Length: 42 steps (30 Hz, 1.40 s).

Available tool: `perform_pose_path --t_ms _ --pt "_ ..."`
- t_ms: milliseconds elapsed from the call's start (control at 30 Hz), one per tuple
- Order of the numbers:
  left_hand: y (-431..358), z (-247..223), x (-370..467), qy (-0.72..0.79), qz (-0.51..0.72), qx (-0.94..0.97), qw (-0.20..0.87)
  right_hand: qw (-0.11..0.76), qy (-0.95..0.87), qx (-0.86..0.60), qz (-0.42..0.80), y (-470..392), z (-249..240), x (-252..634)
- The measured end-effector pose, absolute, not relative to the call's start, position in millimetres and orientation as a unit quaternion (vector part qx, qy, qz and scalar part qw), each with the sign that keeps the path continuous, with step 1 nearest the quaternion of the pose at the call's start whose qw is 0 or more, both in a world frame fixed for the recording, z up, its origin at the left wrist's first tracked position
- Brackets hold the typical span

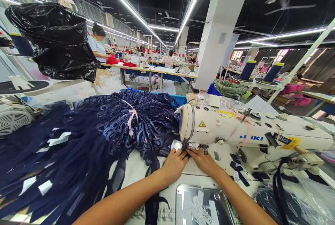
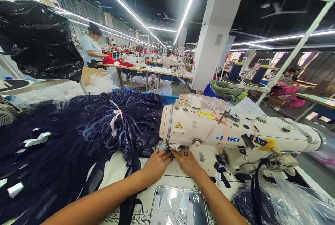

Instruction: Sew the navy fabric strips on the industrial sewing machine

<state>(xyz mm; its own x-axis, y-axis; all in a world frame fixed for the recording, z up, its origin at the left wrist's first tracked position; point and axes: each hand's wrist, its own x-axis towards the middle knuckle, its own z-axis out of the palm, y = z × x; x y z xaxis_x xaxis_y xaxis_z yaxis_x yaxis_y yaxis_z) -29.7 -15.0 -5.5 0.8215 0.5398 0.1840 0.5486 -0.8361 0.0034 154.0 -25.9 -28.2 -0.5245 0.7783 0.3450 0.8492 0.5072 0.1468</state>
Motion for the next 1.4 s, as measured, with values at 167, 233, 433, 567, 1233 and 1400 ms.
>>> perform_pose_path --t_ms 167,233,433,567,1233,1400 --pt "-14 -5 -27 -0.298 -0.073 -0.951 0.03 0.134 -0.858 -0.469 -0.163 -25 -22 151" --pt "-16 -3 -26 -0.301 -0.073 -0.95 0.035 0.14 -0.855 -0.471 -0.163 -25 -22 151" --pt "-16 -2 -31 -0.307 -0.127 -0.943 0.025 0.188 -0.848 -0.471 -0.155 -22 -29 153" --pt "-7 -2 -40 -0.284 -0.129 -0.95 0.012 0.21 -0.854 -0.455 -0.141 -25 -27 151" --pt "-2 -6 -51 -0.269 -0.13 -0.954 0.009 0.23 -0.87 -0.407 -0.159 -42 -16 140" --pt "1 -10 -50 -0.273 -0.12 -0.954 -0.006 0.223 -0.864 -0.417 -0.175 -41 -19 139"
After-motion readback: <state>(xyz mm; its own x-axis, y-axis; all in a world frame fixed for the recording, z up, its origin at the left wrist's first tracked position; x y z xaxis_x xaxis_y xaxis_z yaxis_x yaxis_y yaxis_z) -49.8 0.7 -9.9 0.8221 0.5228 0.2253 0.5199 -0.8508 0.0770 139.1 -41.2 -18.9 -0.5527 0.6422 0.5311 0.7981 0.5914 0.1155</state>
